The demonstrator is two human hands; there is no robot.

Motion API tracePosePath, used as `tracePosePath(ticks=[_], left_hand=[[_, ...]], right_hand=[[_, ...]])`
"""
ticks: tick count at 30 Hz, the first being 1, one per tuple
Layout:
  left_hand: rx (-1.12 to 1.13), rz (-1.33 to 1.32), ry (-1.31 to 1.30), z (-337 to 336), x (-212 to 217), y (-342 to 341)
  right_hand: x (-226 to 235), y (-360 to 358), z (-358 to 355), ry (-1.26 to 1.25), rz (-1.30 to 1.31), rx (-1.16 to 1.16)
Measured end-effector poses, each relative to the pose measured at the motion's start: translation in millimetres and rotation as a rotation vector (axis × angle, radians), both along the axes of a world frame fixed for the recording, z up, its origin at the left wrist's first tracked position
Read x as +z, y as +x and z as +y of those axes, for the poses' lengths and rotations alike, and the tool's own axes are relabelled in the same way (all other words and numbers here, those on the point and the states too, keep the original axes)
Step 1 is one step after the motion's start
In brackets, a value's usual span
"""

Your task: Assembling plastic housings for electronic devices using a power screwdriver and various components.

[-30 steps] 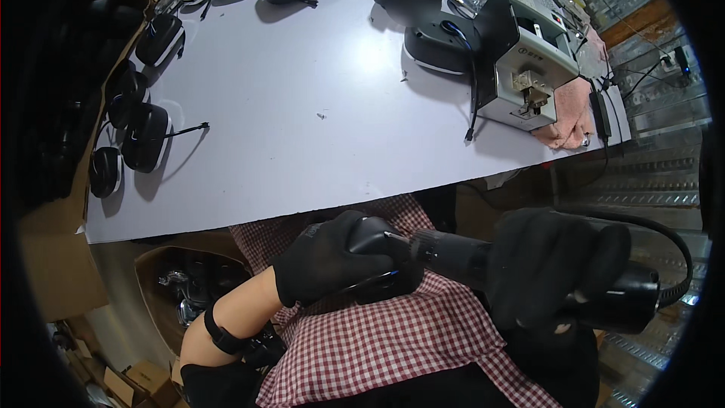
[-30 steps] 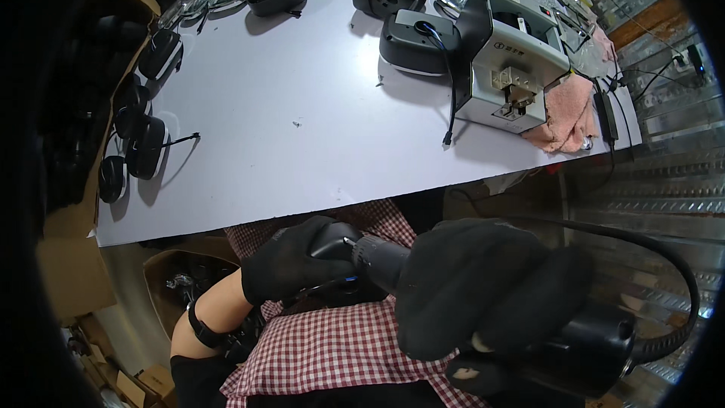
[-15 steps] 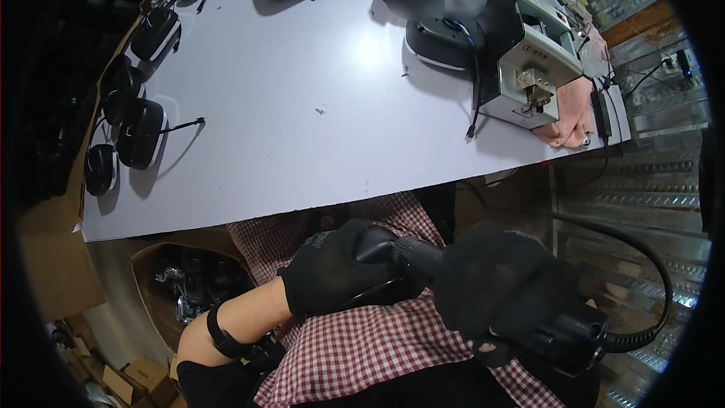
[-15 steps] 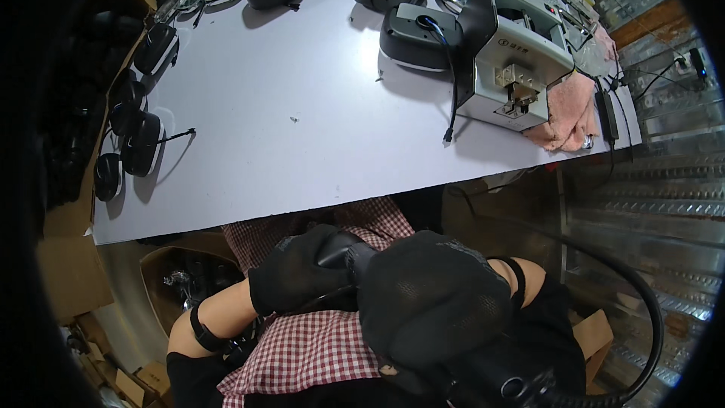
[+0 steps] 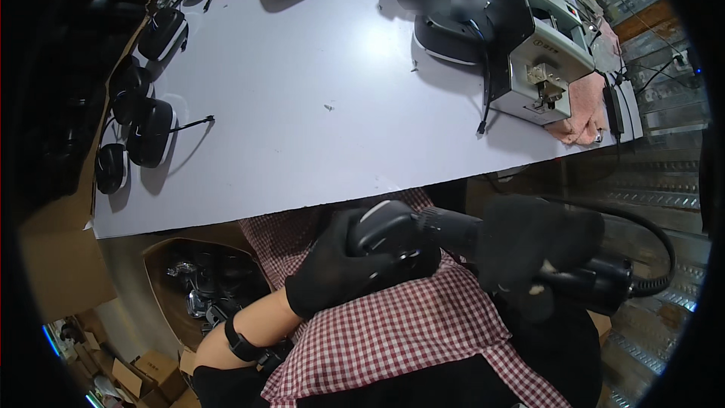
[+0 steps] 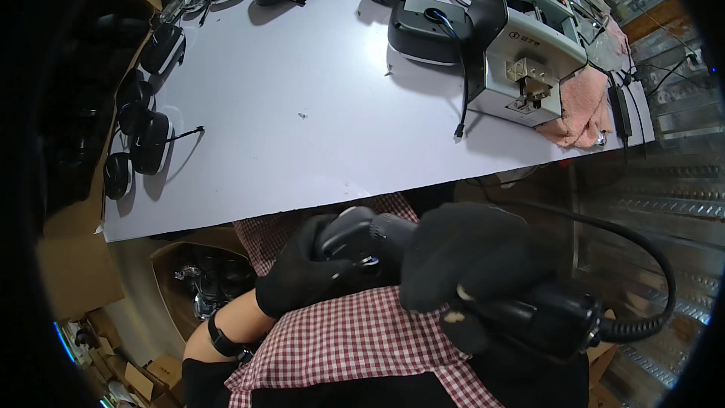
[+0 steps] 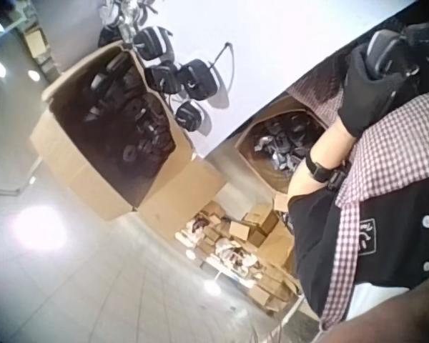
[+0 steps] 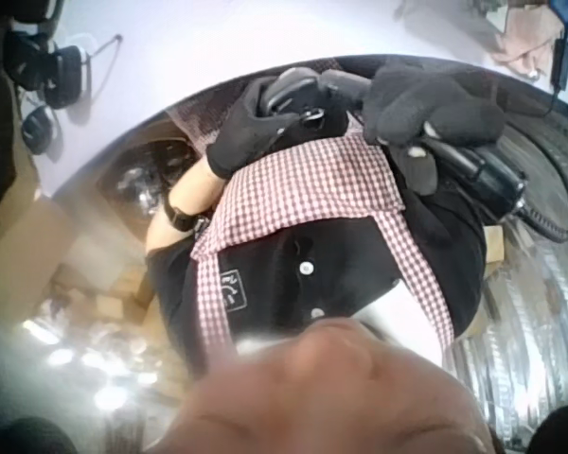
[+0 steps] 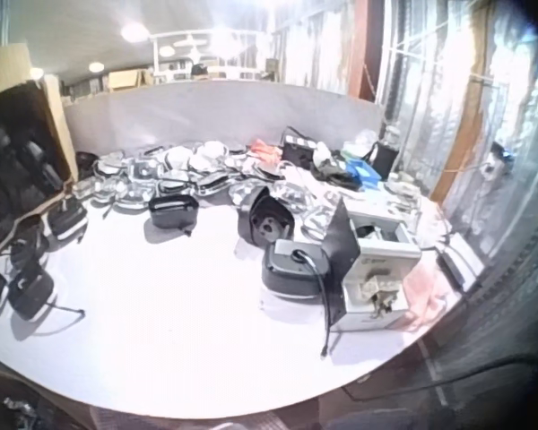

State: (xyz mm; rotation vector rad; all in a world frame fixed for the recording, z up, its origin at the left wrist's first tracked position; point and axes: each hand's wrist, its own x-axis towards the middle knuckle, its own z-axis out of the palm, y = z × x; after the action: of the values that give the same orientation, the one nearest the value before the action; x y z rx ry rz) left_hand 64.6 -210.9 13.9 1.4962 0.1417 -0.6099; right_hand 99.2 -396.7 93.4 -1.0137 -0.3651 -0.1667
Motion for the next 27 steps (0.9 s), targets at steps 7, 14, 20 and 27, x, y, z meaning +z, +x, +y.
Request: tracePosePath(ticks=[7,14,20,27], left_hand=[[-0.022,0.152,0.058,22,17,9],[-0.23,0.123,0.025,54,36,23],[0.256,0.124,0.043,92,27,-16],[1.349,0.106,-0.444,166,-47,-187]], right_hand=[[1,-12,-127,-0.499,-0.039,-0.621],[-7,59,-119,-0.976,-0.064,-1.253],[-5,67,-114,0.319,-0.036,0.082],[-48,65,-119,0.345,0.122,0.092]])
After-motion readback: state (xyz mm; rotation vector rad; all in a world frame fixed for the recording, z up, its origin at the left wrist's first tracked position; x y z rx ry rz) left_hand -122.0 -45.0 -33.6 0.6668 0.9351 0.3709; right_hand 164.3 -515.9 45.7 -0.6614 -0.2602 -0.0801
